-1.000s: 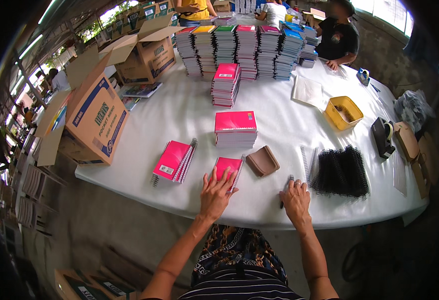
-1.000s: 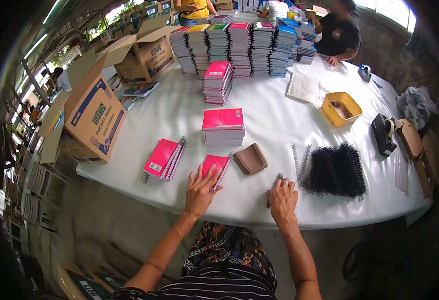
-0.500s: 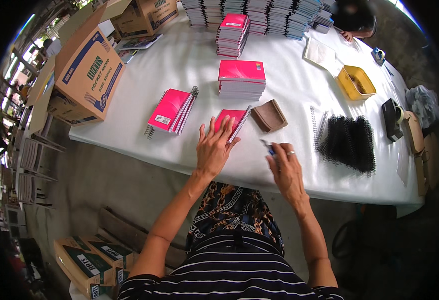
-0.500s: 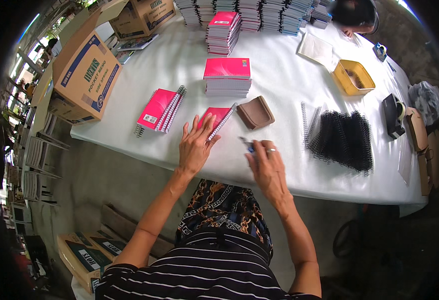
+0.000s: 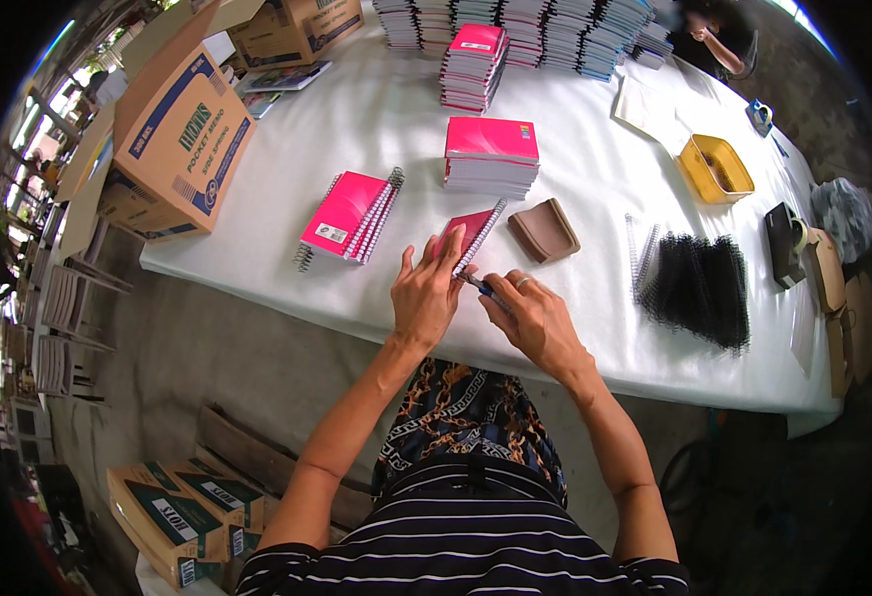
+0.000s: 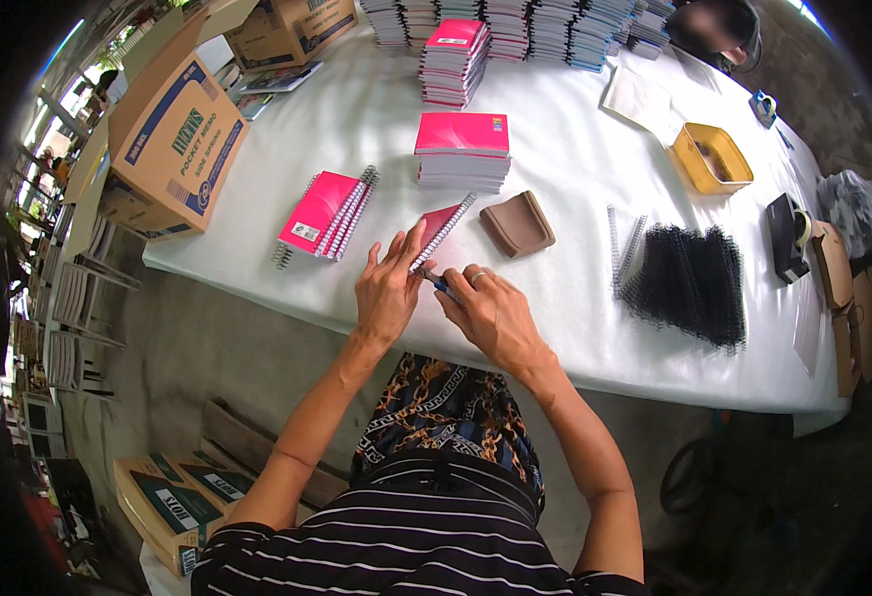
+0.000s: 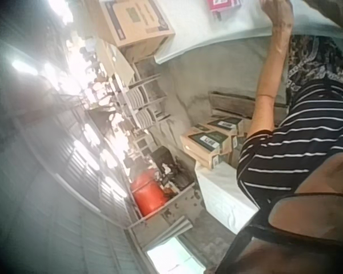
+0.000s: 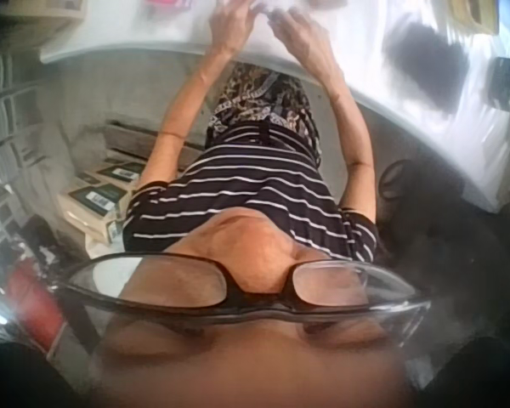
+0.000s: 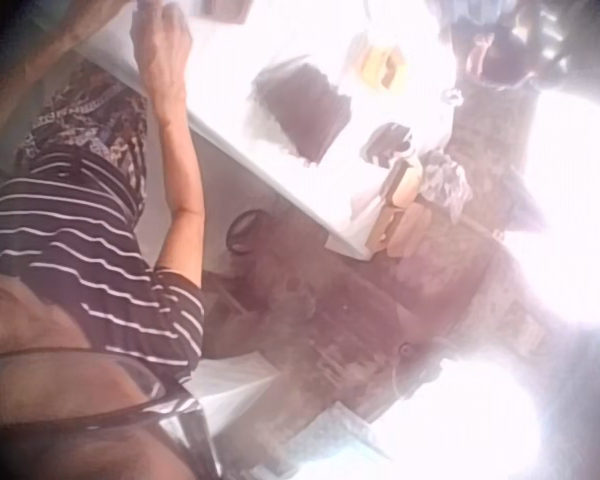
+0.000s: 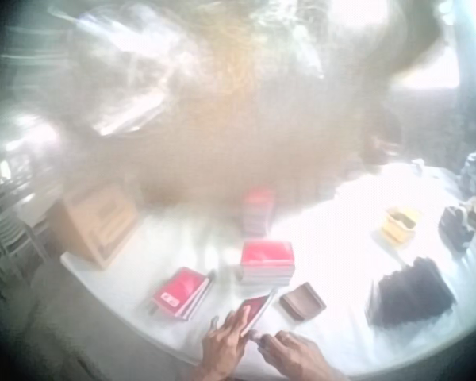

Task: The person binds spiral notebooks by hand, sliding a wire spiral through the punched holes of a stack of paper and a pink cover, then using a pair of pliers to secure the ends of the wire.

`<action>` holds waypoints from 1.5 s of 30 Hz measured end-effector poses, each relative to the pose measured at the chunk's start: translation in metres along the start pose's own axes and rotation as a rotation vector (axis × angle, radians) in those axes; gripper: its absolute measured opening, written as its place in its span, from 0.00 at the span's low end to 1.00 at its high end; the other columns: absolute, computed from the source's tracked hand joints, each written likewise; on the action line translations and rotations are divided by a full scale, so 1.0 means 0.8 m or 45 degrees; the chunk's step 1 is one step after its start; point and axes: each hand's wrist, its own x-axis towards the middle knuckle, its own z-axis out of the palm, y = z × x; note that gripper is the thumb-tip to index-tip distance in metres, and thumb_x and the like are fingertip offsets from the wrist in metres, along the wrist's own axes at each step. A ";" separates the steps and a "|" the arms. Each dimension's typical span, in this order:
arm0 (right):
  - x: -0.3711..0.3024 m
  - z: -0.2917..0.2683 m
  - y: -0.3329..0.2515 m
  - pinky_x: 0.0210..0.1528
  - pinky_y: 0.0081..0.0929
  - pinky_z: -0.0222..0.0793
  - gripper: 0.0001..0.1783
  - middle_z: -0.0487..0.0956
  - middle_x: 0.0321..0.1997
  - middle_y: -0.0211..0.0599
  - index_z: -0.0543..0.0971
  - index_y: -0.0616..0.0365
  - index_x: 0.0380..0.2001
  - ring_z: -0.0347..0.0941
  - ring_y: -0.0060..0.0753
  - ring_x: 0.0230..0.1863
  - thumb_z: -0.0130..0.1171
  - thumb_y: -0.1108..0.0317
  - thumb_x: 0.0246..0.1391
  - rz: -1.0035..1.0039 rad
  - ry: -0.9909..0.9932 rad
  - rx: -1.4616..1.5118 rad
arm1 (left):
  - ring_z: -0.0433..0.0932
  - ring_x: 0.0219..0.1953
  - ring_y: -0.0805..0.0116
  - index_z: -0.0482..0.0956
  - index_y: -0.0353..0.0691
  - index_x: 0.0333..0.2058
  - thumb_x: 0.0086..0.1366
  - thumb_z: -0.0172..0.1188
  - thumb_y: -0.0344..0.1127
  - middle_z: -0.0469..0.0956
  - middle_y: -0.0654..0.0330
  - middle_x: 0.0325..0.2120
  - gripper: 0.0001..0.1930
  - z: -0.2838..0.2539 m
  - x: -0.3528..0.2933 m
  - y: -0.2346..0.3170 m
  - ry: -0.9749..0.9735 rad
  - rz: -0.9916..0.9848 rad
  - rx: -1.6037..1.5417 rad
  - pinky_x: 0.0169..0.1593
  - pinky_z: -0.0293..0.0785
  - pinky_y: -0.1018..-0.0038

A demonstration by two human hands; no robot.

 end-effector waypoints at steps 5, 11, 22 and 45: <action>0.033 -0.034 0.019 0.28 0.23 0.66 0.19 0.75 0.23 0.28 0.77 0.62 0.32 0.69 0.18 0.25 0.46 0.58 0.67 0.519 -0.699 1.149 | 0.75 0.54 0.56 0.67 0.48 0.61 0.59 0.63 0.36 0.77 0.60 0.51 0.30 -0.019 0.007 0.004 0.106 0.088 0.099 0.56 0.67 0.54; 0.021 -0.036 0.075 0.41 0.37 0.69 0.21 0.76 0.39 0.47 0.76 0.64 0.42 0.73 0.44 0.41 0.62 0.57 0.55 0.147 -0.243 0.126 | 0.71 0.59 0.62 0.63 0.49 0.64 0.61 0.61 0.43 0.75 0.59 0.54 0.33 -0.059 0.025 -0.039 -0.061 -0.052 -0.444 0.61 0.64 0.60; 0.163 0.061 -0.047 0.39 0.23 0.69 0.15 0.83 0.43 0.40 0.80 0.61 0.45 0.76 0.26 0.38 0.62 0.69 0.55 0.192 0.415 0.972 | 0.62 0.64 0.54 0.47 0.42 0.69 0.62 0.61 0.51 0.56 0.54 0.66 0.44 -0.135 0.098 -0.156 -0.028 -0.391 -1.900 0.66 0.56 0.57; 0.035 0.010 0.119 0.56 0.53 0.57 0.36 0.67 0.59 0.49 0.72 0.53 0.53 0.61 0.53 0.61 0.70 0.50 0.41 0.413 0.148 -0.301 | 0.61 0.64 0.49 0.56 0.43 0.67 0.53 0.69 0.36 0.65 0.48 0.61 0.43 -0.110 0.125 -0.246 -0.537 -0.423 -0.111 0.64 0.59 0.59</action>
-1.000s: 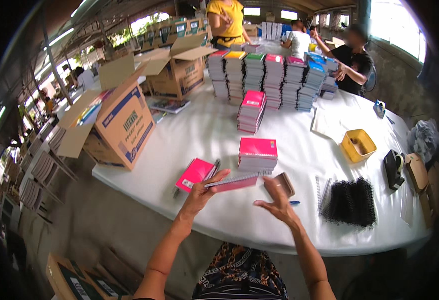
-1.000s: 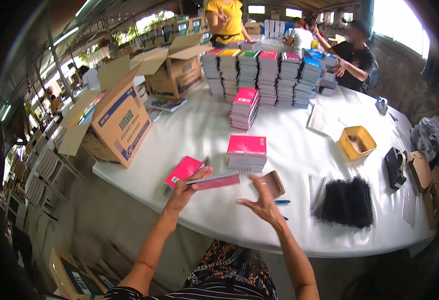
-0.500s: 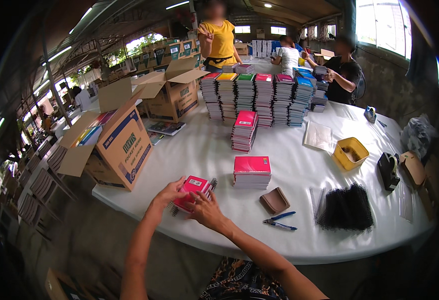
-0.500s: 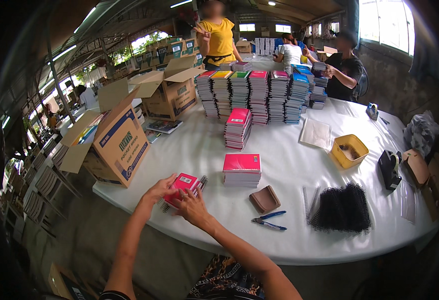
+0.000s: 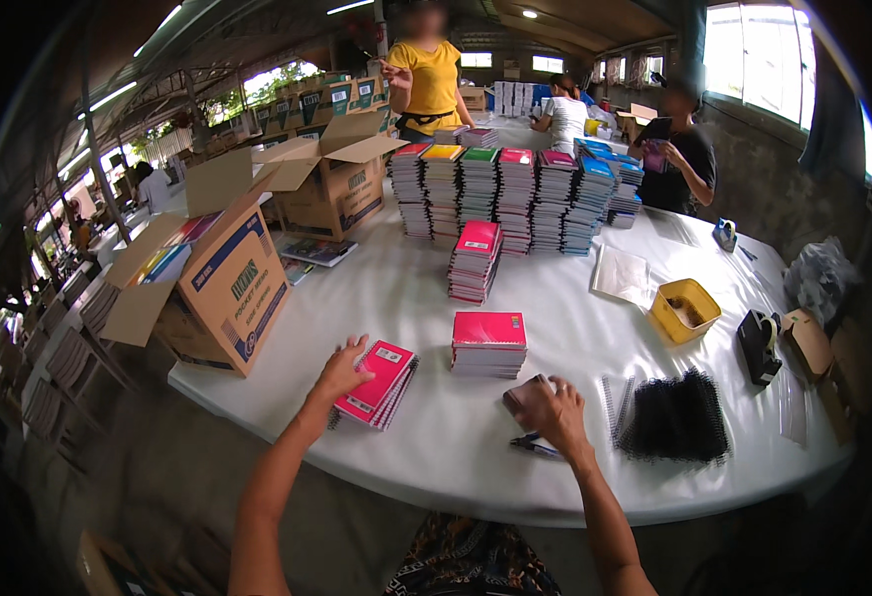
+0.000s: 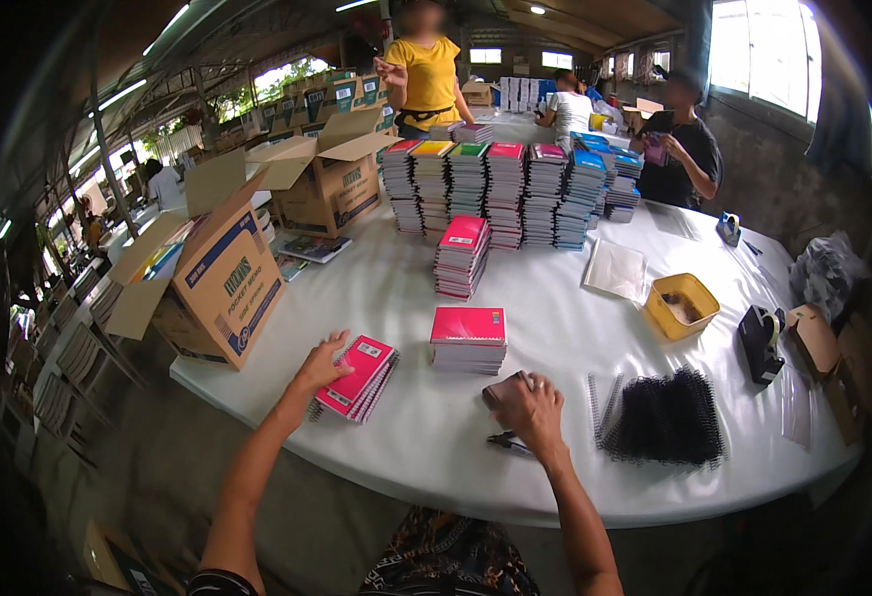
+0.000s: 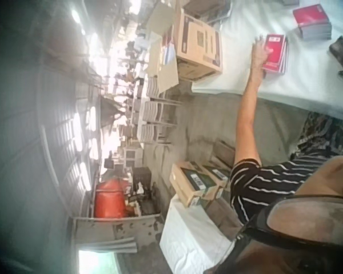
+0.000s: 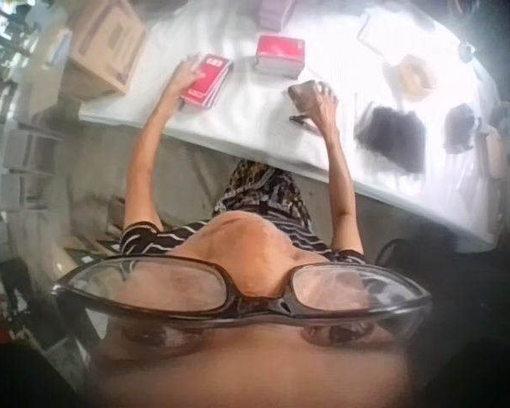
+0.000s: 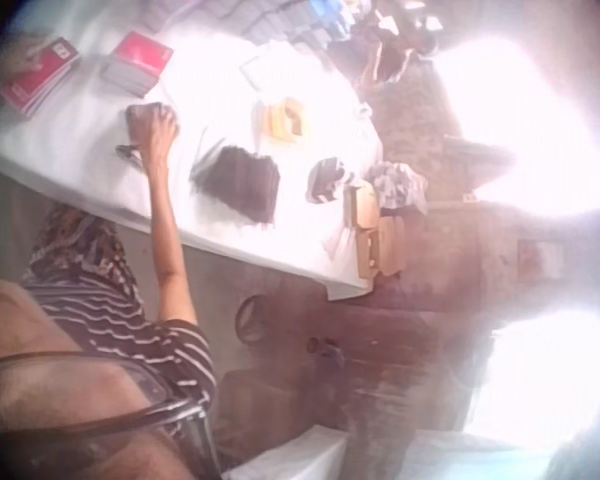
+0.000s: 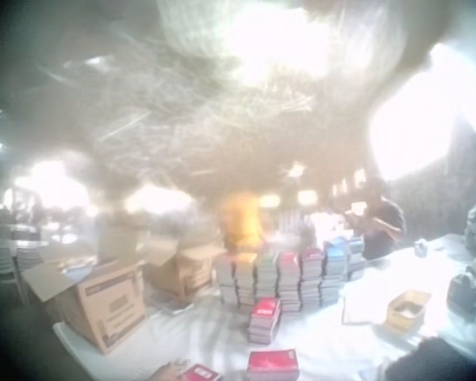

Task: The person binds spiral notebooks by hand, sliding a wire spiral through the punched holes of a stack of paper and a pink cover, then using a pair of pliers to secure the ends of the wire.

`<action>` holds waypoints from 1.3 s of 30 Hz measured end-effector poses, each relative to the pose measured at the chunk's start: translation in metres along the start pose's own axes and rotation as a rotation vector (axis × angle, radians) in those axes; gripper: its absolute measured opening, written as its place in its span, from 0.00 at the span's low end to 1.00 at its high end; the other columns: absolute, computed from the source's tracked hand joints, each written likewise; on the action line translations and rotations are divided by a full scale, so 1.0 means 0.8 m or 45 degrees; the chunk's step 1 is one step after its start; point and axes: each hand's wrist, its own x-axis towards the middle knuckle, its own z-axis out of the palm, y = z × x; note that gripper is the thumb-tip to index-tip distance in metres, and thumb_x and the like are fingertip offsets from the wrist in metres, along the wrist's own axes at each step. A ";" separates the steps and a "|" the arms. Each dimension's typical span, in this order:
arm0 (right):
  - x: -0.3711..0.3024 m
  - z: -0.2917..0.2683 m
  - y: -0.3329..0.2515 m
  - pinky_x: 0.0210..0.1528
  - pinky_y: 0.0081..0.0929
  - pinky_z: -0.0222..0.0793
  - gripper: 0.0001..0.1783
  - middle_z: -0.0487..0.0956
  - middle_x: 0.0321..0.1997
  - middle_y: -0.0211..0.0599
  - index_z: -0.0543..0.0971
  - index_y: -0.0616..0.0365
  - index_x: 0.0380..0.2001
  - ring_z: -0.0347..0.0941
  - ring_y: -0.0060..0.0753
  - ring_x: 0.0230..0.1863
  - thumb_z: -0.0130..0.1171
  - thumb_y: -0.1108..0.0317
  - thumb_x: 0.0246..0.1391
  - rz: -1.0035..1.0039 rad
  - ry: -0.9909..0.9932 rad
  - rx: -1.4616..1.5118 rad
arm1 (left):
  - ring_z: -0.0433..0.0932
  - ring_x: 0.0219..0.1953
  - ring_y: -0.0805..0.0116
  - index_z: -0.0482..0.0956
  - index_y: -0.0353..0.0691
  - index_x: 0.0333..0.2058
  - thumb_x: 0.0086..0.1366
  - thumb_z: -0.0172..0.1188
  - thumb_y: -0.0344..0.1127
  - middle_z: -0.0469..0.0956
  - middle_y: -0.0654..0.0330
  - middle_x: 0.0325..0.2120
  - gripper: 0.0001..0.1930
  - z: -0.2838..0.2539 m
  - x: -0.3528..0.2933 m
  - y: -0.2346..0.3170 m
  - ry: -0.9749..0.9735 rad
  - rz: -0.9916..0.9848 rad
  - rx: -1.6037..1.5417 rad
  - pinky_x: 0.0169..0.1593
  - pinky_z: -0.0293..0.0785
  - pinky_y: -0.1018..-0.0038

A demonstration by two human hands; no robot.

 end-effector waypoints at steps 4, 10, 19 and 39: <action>-0.049 0.027 -0.001 0.63 0.67 0.46 0.45 0.56 0.69 0.53 0.66 0.45 0.63 0.45 0.61 0.71 0.66 0.42 0.42 -0.002 -0.121 -0.040 | 0.40 0.70 0.40 0.53 0.43 0.67 0.54 0.66 0.52 0.47 0.49 0.69 0.46 0.040 0.004 0.085 0.229 0.366 0.326 0.66 0.46 0.43; -0.083 0.047 -0.013 0.64 0.67 0.46 0.35 0.58 0.69 0.46 0.66 0.44 0.63 0.49 0.60 0.70 0.61 0.53 0.51 0.002 0.110 -0.233 | 0.37 0.71 0.42 0.47 0.39 0.68 0.54 0.64 0.58 0.45 0.48 0.69 0.52 0.121 0.053 0.201 0.159 0.710 0.371 0.69 0.40 0.47; -0.052 -0.003 0.041 0.66 0.62 0.42 0.24 0.63 0.68 0.30 0.71 0.34 0.58 0.58 0.53 0.66 0.54 0.64 0.57 0.023 0.000 -0.152 | 0.48 0.69 0.46 0.54 0.39 0.66 0.61 0.60 0.45 0.54 0.50 0.67 0.39 0.170 0.098 0.215 0.079 0.680 0.572 0.67 0.52 0.48; -0.030 0.019 0.075 0.67 0.64 0.43 0.23 0.66 0.66 0.30 0.72 0.37 0.58 0.60 0.48 0.65 0.55 0.60 0.57 0.106 0.151 -0.222 | 0.69 0.59 0.48 0.66 0.53 0.61 0.64 0.58 0.43 0.68 0.64 0.60 0.27 0.163 0.089 0.222 0.227 0.676 0.747 0.56 0.75 0.60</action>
